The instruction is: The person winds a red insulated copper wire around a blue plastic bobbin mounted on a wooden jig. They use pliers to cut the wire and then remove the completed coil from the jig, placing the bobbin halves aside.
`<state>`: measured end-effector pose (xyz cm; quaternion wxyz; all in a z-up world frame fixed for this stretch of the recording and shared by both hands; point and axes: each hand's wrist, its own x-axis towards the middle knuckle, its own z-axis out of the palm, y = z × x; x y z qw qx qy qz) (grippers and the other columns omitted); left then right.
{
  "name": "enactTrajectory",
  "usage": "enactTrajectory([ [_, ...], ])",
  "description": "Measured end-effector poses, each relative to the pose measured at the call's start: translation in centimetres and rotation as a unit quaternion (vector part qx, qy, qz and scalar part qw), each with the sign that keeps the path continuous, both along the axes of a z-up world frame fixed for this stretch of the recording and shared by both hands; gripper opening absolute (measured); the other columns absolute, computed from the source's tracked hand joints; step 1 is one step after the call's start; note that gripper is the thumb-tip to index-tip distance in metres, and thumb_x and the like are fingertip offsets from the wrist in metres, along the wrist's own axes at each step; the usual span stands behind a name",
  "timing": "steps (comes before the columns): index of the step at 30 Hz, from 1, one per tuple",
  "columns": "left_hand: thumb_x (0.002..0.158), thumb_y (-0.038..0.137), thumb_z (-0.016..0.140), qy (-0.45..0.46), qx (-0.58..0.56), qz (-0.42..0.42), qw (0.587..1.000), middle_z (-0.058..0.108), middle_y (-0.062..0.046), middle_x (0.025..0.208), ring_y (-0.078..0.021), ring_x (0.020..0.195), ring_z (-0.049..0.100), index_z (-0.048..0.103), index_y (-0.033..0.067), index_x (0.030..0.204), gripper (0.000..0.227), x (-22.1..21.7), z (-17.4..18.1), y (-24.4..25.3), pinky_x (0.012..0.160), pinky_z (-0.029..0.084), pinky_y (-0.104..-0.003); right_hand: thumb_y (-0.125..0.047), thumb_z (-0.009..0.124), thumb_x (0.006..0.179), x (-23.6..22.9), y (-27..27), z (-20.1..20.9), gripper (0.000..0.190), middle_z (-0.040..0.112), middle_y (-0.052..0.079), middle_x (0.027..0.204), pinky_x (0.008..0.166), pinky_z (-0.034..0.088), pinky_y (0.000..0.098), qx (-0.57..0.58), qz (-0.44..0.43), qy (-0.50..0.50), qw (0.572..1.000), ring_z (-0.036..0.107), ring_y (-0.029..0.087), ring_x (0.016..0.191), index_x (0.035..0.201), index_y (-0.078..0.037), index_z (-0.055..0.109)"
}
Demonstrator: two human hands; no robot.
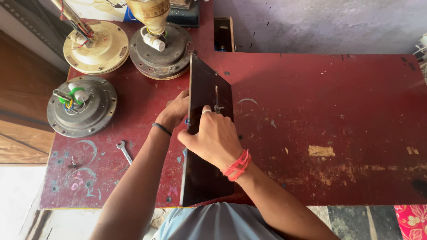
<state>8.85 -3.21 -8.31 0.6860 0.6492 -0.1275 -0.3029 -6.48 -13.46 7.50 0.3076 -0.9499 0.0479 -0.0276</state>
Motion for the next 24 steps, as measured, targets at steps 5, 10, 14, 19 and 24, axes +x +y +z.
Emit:
enactTrajectory([
  [5,0.096,0.048,0.059,0.027,0.05,0.057,0.997,0.07,-0.009,0.12,-0.0177,0.109,0.065,0.06,0.0002,0.134,0.062,0.0,1.1,1.0,0.096,0.051,-0.032,-0.022,0.064,0.082,-2.6,-4.8,-0.1,0.022,0.065,0.016,0.054,0.047,0.05,0.0433,0.07,-0.042,-0.031,0.996,0.069,0.029,0.049,0.081,0.0,0.066],
  [10,0.091,0.047,0.064,0.028,0.087,0.057,0.994,0.068,-0.011,0.116,-0.0208,0.107,0.064,0.064,0.0,0.132,0.062,-1.6,1.4,1.4,0.096,0.052,-0.036,-0.009,0.058,0.09,-4.5,-15.4,-4.2,0.035,0.075,0.009,0.095,0.076,0.051,0.0257,0.311,-0.06,-0.088,0.944,0.067,0.012,0.085,0.119,0.007,0.07],
  [14,0.097,0.045,0.06,0.093,0.028,0.043,0.994,0.066,-0.009,0.121,-0.0189,0.11,0.062,0.052,0.0053,0.138,0.058,-2.5,2.2,-0.2,0.097,0.05,-0.036,-0.003,0.053,0.087,-6.4,-19.3,-11.1,0.045,0.074,0.01,0.112,0.093,0.05,0.0277,0.529,-0.101,-0.064,0.84,0.067,0.015,0.1,0.129,0.004,0.067],
  [19,0.098,0.018,0.067,0.145,-0.227,0.057,0.961,0.072,-0.01,0.121,-0.0181,0.108,0.068,0.062,-0.0035,0.129,0.038,-5.4,5.4,-1.5,0.098,0.054,-0.034,0.003,0.051,0.081,-8.7,-20.2,-16.8,0.044,0.076,0.017,0.111,0.092,0.053,0.0372,0.706,-0.04,-0.048,0.706,0.07,0.025,0.099,0.12,0.007,0.071],
  [24,0.1,0.006,0.069,-0.105,-0.211,0.037,0.971,0.073,-0.004,0.117,-0.0103,0.104,0.063,0.065,-0.0033,0.127,0.029,-9.5,9.8,-0.3,0.096,0.052,-0.028,0.011,0.055,0.073,-10.2,-20.7,-18.3,0.041,0.076,0.017,0.115,0.101,0.051,0.0421,0.749,-0.03,-0.076,0.657,0.07,0.028,0.108,0.11,0.005,0.074],
])
